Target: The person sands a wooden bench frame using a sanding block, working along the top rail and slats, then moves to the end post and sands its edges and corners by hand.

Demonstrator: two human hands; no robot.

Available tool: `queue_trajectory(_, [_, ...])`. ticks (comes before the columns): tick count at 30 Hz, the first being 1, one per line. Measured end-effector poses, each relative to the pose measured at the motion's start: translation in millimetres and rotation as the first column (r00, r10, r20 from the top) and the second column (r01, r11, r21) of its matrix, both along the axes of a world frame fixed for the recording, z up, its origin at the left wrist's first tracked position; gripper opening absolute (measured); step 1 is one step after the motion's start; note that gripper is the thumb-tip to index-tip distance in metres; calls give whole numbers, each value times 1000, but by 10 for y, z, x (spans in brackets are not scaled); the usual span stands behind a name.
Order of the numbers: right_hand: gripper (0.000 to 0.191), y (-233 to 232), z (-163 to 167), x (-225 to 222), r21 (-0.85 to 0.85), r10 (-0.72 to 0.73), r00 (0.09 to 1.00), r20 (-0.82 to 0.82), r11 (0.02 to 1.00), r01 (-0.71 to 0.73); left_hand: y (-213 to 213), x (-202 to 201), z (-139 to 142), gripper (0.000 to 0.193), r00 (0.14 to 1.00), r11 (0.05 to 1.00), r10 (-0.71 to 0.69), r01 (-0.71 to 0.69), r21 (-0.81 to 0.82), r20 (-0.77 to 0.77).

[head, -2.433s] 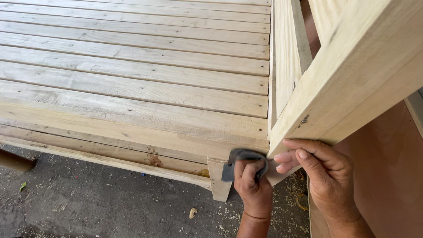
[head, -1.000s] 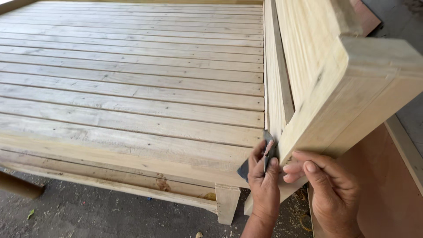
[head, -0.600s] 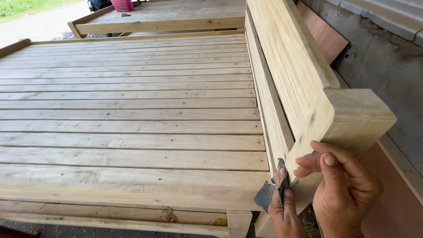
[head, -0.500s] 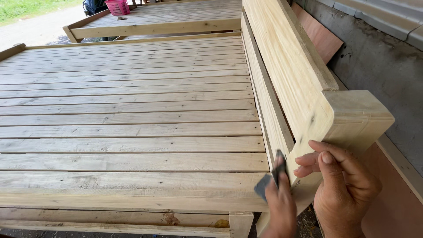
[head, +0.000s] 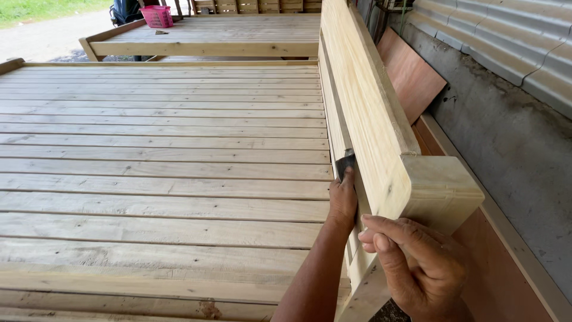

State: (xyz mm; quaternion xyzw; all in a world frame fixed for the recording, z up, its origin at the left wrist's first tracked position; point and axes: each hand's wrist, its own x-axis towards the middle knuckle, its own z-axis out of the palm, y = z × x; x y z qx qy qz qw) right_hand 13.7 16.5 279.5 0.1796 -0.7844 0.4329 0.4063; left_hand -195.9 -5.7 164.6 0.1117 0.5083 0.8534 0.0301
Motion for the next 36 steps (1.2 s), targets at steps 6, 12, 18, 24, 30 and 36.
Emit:
queue_trajectory(6, [18, -142, 102, -205, 127, 132, 987, -90, 985, -120, -213, 611, -471, 56, 977, 985, -50, 82, 149, -207])
queue_trajectory(12, [18, -292, 137, -357, 341, 42, 999, -26, 940, -31, 93, -394, -251, 61, 995, 994, -104, 104, 20, 10])
queue_trajectory(18, [21, -386, 448, -762, 488, -354, 917, -187, 776, 399, 155, 246, -185, 68, 855, 690, -503, 486, 536, -128])
queue_trajectory(24, [34, -544, 545, -979, 513, -618, 726, -303, 536, 670, -46, -171, 191, 56, 966, 958, -236, 249, 142, -101])
queue_trajectory(30, [35, -422, 904, -1321, 625, -727, 653, -212, 413, 662, 179, -113, 318, 65, 981, 972, -184, 190, 140, -59])
queue_trajectory(36, [33, -188, 984, -1316, 692, -562, 825, 53, 617, 376, 506, -60, 152, 62, 916, 799, -392, 296, 523, 80])
